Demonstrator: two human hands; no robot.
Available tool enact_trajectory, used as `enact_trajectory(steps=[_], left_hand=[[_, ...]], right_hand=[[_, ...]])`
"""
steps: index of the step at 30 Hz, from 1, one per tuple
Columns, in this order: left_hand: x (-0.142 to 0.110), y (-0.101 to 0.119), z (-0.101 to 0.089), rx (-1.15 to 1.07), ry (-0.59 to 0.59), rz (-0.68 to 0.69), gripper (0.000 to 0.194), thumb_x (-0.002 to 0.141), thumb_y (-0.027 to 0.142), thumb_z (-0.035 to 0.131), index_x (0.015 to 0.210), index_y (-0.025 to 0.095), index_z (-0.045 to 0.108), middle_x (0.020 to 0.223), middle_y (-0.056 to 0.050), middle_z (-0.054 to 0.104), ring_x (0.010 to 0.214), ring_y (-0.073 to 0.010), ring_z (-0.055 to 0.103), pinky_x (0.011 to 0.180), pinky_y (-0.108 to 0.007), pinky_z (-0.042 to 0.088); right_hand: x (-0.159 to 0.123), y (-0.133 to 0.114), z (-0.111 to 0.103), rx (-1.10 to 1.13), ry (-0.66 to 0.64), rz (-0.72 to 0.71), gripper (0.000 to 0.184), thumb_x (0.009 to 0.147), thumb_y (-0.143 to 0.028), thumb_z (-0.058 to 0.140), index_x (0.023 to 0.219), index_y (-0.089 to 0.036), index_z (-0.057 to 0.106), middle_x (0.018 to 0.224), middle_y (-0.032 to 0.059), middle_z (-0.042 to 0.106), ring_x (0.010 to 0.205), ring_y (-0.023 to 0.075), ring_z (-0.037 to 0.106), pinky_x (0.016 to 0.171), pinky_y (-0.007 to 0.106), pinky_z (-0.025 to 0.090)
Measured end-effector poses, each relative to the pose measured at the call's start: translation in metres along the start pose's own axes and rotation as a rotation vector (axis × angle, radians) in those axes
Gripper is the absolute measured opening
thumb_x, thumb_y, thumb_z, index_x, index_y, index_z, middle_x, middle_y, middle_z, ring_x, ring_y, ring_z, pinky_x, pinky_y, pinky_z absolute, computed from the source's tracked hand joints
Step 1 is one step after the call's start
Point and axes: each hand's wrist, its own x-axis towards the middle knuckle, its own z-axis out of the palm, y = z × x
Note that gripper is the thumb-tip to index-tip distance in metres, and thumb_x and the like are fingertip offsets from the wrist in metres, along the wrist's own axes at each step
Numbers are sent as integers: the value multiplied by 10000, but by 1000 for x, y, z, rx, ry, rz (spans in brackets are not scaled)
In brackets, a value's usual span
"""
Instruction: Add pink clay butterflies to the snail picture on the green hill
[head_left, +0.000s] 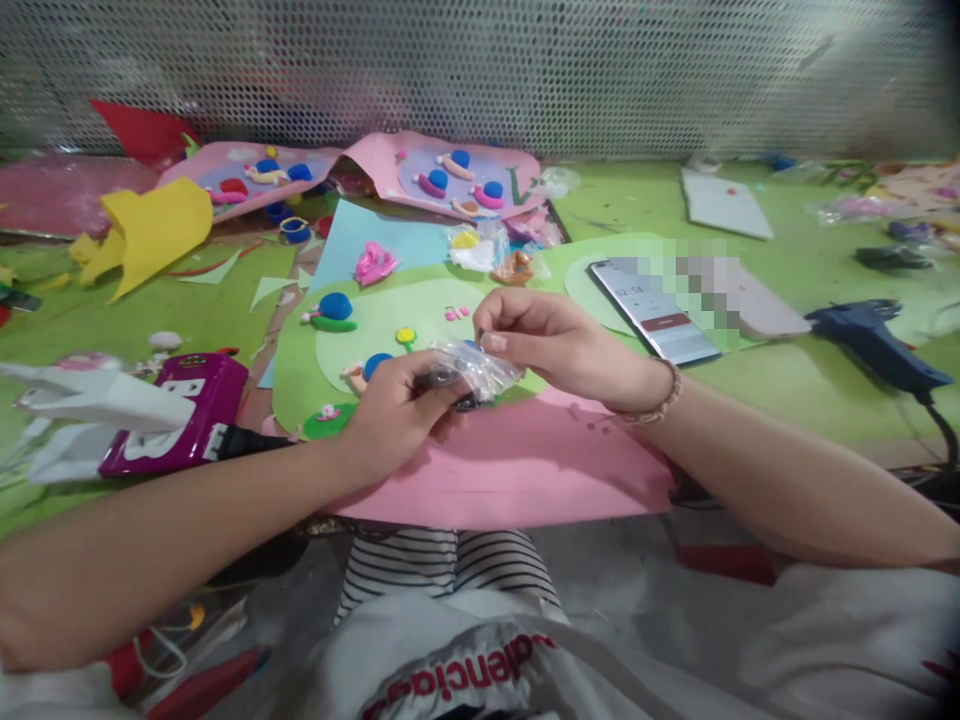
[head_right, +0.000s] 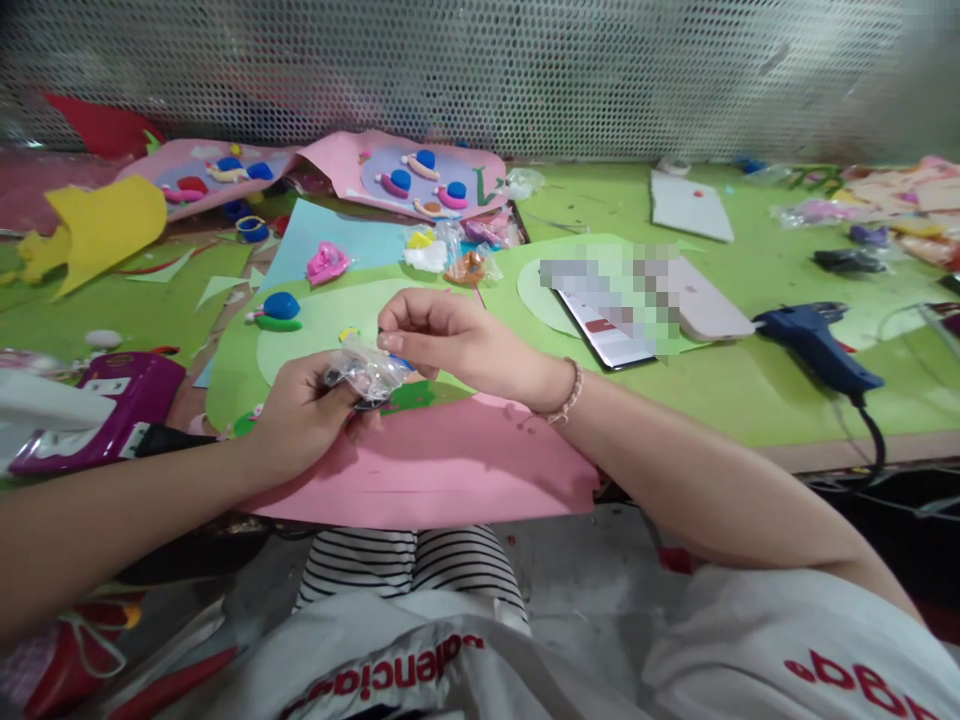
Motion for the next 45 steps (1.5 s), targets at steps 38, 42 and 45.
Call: enact_trajectory(steps=[38, 42, 45], left_hand=[[-2, 2, -1, 119, -125, 63, 248, 785, 216, 571, 546, 161, 534, 434, 45, 540, 361, -48, 483, 403, -140, 391], [-2, 6, -1, 128, -138, 65, 264, 784, 215, 561, 527, 161, 531, 420, 47, 518, 365, -48, 477, 411, -145, 393], [-2, 8, -1, 131, -145, 44, 258, 765, 224, 564, 517, 160, 535, 407, 48, 507, 358, -50, 478, 400, -144, 391]], right_hand=[[4, 13, -15, 202, 53, -24, 165, 904, -223, 518, 769, -144, 463, 577, -65, 375, 471, 38, 353, 455, 193, 271], [7, 14, -19, 255, 114, 44, 183, 863, -271, 602, 800, -129, 503, 644, -41, 503, 491, 29, 438, 458, 175, 350], [8, 15, -21, 275, 156, 85, 232, 823, -315, 654, 813, -140, 501, 700, -34, 540, 526, 24, 470, 472, 155, 398]])
